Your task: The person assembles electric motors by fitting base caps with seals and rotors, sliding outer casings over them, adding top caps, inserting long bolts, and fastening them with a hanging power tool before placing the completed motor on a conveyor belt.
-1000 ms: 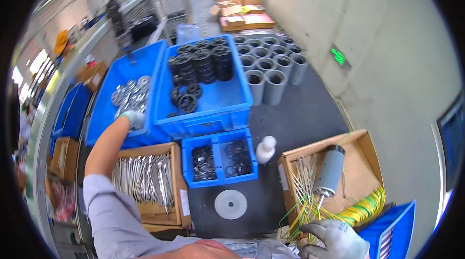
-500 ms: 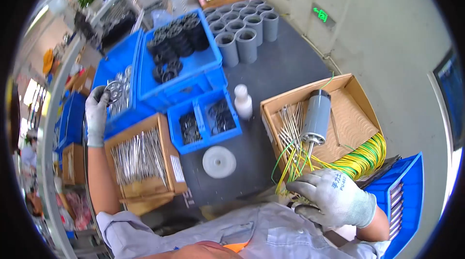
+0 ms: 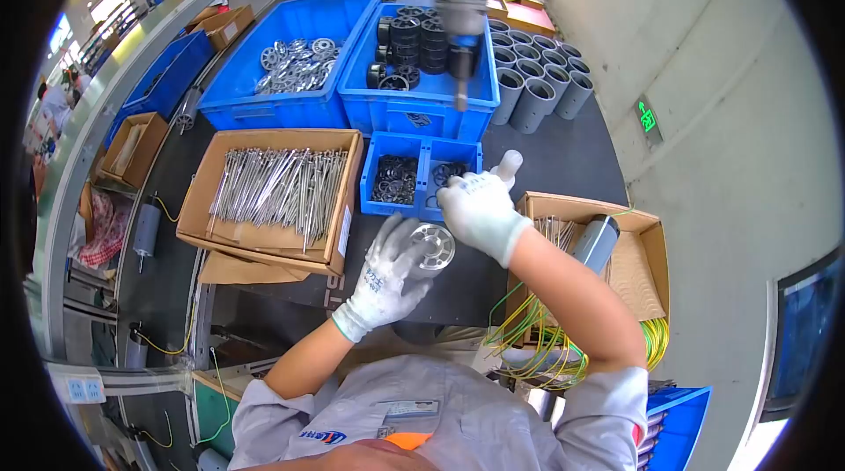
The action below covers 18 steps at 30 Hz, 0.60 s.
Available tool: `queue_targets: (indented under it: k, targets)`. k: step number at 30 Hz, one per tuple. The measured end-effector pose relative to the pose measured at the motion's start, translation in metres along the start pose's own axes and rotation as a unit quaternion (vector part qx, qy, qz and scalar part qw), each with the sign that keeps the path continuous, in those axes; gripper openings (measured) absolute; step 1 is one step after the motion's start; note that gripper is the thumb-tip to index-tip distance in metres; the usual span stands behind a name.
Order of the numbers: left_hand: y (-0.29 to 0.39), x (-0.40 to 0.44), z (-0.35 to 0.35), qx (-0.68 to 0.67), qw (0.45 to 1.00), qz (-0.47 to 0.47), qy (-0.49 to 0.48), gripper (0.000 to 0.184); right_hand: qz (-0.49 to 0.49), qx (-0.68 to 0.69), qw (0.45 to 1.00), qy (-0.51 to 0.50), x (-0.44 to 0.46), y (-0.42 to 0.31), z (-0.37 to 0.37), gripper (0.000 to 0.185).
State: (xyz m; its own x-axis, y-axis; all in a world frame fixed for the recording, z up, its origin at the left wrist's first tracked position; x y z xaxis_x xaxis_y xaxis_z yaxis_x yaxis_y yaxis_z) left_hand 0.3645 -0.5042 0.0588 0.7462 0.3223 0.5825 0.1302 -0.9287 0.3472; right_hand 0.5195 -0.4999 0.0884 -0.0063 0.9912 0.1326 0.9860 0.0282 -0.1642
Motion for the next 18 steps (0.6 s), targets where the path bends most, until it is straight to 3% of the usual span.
queue_targets:
  k: [5,11,18]
  targets:
    - [-0.024,-0.026,0.022,-0.094,0.984,-0.148,0.042,0.109,0.057,-0.027,0.992,-0.114,0.055,0.052,0.08,0.02]
    - [-0.028,-0.011,0.023,-0.073,0.987,-0.134,0.054,0.101,0.072,-0.02,0.989,-0.131,0.058,0.062,0.096,0.022]
    - [-0.043,-0.015,0.024,-0.174,0.97,-0.171,0.002,0.093,0.113,0.128,0.985,-0.027,0.029,0.046,0.039,0.023]
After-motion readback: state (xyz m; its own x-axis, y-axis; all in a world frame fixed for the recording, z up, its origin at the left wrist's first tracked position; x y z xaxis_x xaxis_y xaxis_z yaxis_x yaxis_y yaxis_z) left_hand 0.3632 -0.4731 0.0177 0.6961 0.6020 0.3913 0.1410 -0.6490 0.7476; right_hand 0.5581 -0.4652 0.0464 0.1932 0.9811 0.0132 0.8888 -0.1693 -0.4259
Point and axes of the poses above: each hand's wrist, its own x-axis towards the middle knuckle, its own z-axis out of the palm, y = z × x, the point moved 9 cm from there along x, towards the middle knuckle, and after that the axes turned 9 degrees about x, right-handed, at the moved point
